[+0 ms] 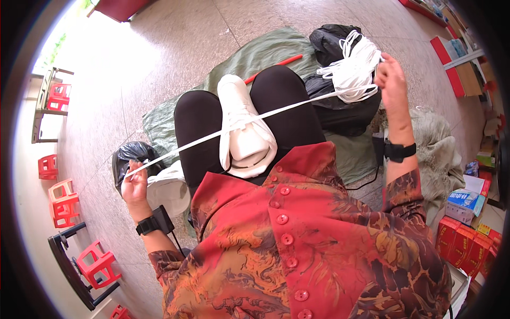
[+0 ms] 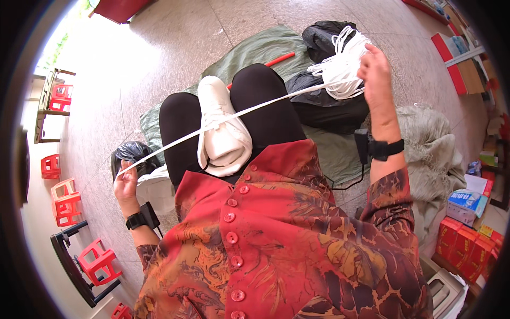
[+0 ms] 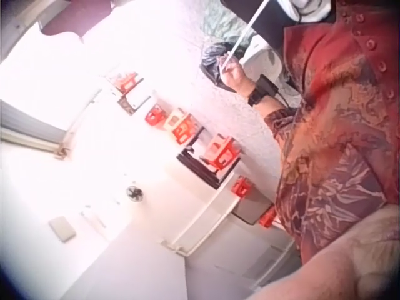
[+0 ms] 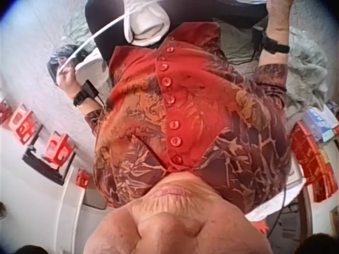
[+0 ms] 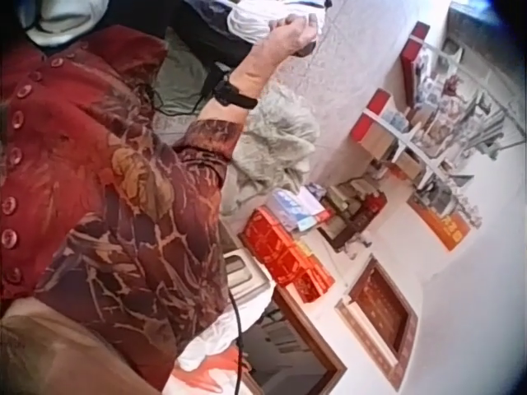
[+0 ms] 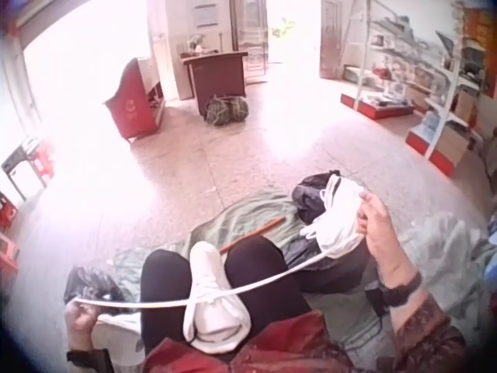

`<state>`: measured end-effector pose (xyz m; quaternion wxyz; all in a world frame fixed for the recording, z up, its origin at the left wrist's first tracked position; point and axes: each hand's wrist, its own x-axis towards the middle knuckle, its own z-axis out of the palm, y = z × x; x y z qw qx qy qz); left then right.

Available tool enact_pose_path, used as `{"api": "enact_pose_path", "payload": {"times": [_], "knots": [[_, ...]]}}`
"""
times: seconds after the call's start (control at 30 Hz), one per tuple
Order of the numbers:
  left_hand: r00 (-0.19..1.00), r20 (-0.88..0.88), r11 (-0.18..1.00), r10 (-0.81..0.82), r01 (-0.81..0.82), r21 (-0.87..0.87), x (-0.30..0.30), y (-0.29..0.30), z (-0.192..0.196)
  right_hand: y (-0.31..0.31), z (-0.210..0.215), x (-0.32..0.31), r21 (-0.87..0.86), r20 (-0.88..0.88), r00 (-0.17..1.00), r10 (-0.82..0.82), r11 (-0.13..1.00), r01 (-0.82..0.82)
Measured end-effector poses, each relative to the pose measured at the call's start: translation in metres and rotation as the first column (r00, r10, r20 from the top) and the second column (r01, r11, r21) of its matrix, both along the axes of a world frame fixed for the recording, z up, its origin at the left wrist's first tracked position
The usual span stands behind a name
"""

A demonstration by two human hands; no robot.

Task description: Lacing white shoes while sitting on the floor in a warehouse-like environment.

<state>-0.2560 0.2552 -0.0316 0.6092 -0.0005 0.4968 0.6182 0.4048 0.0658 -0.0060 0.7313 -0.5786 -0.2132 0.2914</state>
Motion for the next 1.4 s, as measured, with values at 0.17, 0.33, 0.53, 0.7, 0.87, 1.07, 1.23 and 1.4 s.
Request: {"api": "enact_pose_path", "payload": {"times": [0.17, 0.33, 0.53, 0.7, 0.87, 1.07, 1.23, 1.4], "knots": [[0.713, 0.559, 0.889, -0.423, 0.205, 0.410, -0.105, 0.020, -0.036, 0.019, 0.012, -0.146, -0.291, 0.369, 0.654, 0.661, 0.750, -0.594], [0.852, 0.213, 0.878, -0.479, 0.468, 0.100, 0.025, 0.002, 0.051, 0.029, -0.005, -0.213, -0.346, 0.571, 0.452, 0.685, 0.700, -0.624], [0.205, -0.524, 0.317, -0.827, 0.939, -0.134, 0.132, -0.065, 0.079, 0.040, -0.007, -0.215, -0.412, 0.684, 0.353, 0.638, 0.738, -0.534], [0.032, -0.684, 0.193, -0.729, 0.968, -0.160, 0.164, -0.075, 0.053, 0.041, 0.000, -0.218, -0.458, 0.627, 0.383, 0.679, 0.719, -0.523], [-0.120, -0.914, 0.245, -0.387, 0.943, -0.227, 0.180, -0.074, 0.044, 0.047, -0.001, -0.218, -0.437, 0.697, 0.315, 0.644, 0.730, -0.525], [-0.005, -0.941, 0.301, -0.339, 0.947, -0.113, 0.187, -0.073, 0.038, 0.051, -0.009, -0.232, -0.380, 0.811, 0.218, 0.543, 0.772, -0.510], [0.075, -0.896, 0.353, -0.438, 0.931, -0.095, 0.186, -0.075, 0.040, 0.042, -0.005, -0.229, -0.365, 0.694, 0.349, 0.630, 0.725, -0.584], [0.076, -0.911, 0.377, -0.404, 0.922, -0.090, 0.191, -0.079, 0.047, 0.036, -0.001, -0.232, -0.382, 0.643, 0.395, 0.656, 0.722, -0.577]]}}
